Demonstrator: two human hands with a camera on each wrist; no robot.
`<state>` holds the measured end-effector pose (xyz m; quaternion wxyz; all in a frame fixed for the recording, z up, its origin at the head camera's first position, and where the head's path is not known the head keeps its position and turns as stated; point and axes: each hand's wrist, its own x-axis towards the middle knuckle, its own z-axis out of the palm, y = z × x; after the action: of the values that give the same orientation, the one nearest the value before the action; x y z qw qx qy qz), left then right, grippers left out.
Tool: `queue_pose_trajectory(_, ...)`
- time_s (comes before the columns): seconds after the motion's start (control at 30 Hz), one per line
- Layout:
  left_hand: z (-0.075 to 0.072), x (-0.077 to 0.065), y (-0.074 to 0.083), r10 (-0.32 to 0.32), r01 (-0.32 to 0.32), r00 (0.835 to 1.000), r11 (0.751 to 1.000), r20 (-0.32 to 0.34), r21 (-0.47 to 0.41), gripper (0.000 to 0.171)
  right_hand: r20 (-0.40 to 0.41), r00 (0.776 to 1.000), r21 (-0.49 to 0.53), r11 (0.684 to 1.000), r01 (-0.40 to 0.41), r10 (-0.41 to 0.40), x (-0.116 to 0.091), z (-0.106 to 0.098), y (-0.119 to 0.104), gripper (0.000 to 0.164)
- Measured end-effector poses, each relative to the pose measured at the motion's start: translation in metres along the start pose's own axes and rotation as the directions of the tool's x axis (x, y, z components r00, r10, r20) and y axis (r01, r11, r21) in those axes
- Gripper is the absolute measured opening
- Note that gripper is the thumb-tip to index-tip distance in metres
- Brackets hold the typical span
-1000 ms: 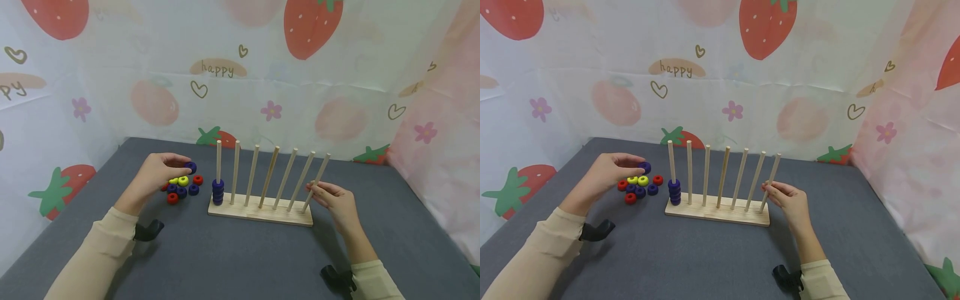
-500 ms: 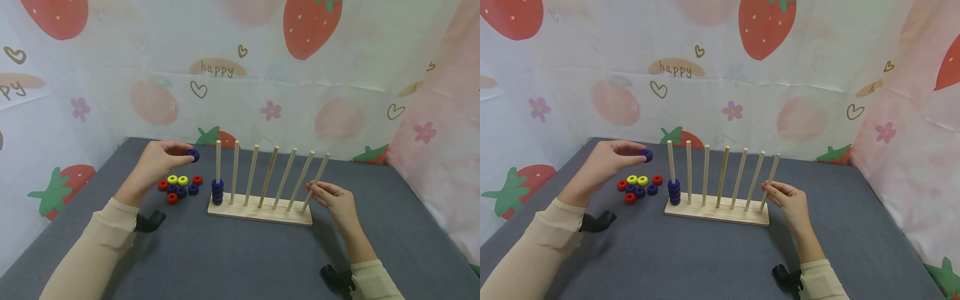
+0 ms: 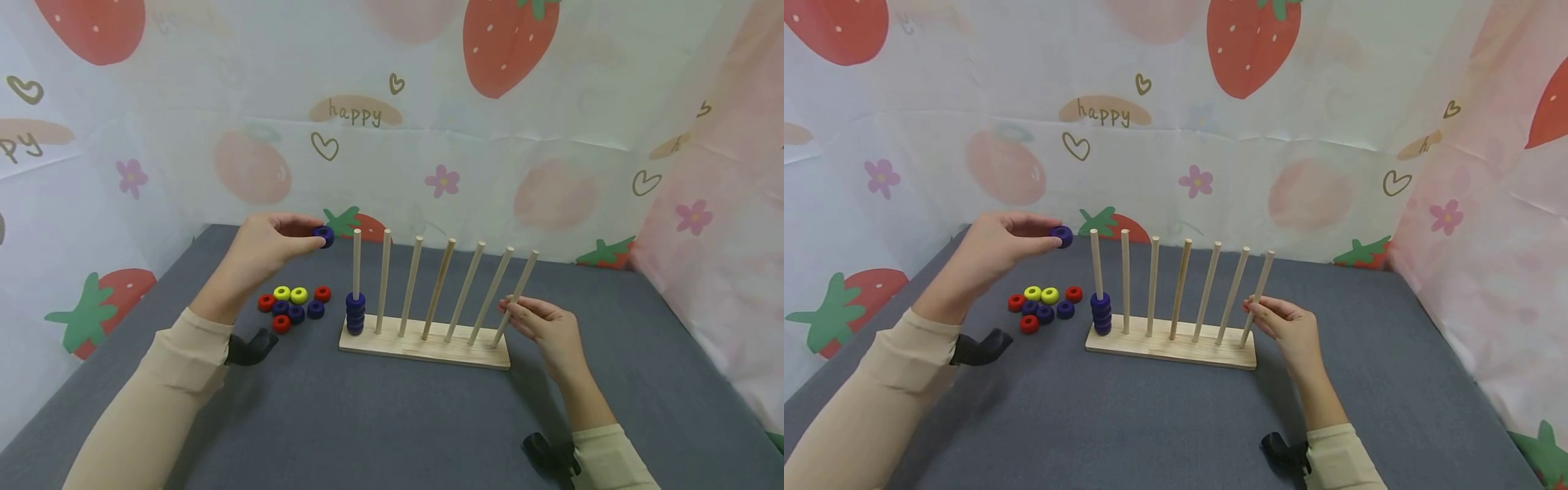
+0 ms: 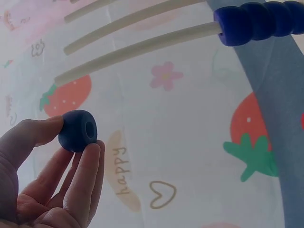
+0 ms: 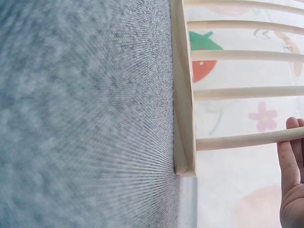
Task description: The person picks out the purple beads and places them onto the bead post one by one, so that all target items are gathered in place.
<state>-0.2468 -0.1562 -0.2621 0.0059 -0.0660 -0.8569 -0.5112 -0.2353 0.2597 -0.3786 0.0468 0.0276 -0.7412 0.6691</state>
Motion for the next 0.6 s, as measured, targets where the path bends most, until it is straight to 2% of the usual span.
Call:
queue_pose_trajectory(0.1, 0.0, 0.001, 0.003, 0.014, -0.014, 1.0, 1.0, -0.004, -0.014, 0.042, -0.001, 1.0, 0.003, 1.0, 0.001, -0.001, 0.0, 0.0, 0.0, 0.039)
queue_pose_trajectory(0.23, 0.0, 0.001, 0.007, 0.031, -0.031, 0.999, 0.999, -0.007, -0.025, 0.041, -0.005, 1.0, 0.003, 1.0, 0.004, -0.004, 0.0, 0.0, 0.0, 0.032)
queue_pose_trajectory(0.43, 0.001, 0.001, 0.012, 0.053, -0.054, 0.998, 0.998, -0.027, -0.045, 0.039, 0.0, 1.0, -0.006, 1.0, 0.005, -0.005, 0.0, 0.0, 0.001, 0.046)
queue_pose_trajectory(0.6, 0.003, 0.002, 0.015, 0.062, -0.065, 0.997, 0.996, -0.045, -0.065, 0.035, -0.004, 1.0, 0.0, 1.0, -0.004, 0.004, 0.0, 0.001, 0.0, 0.033)
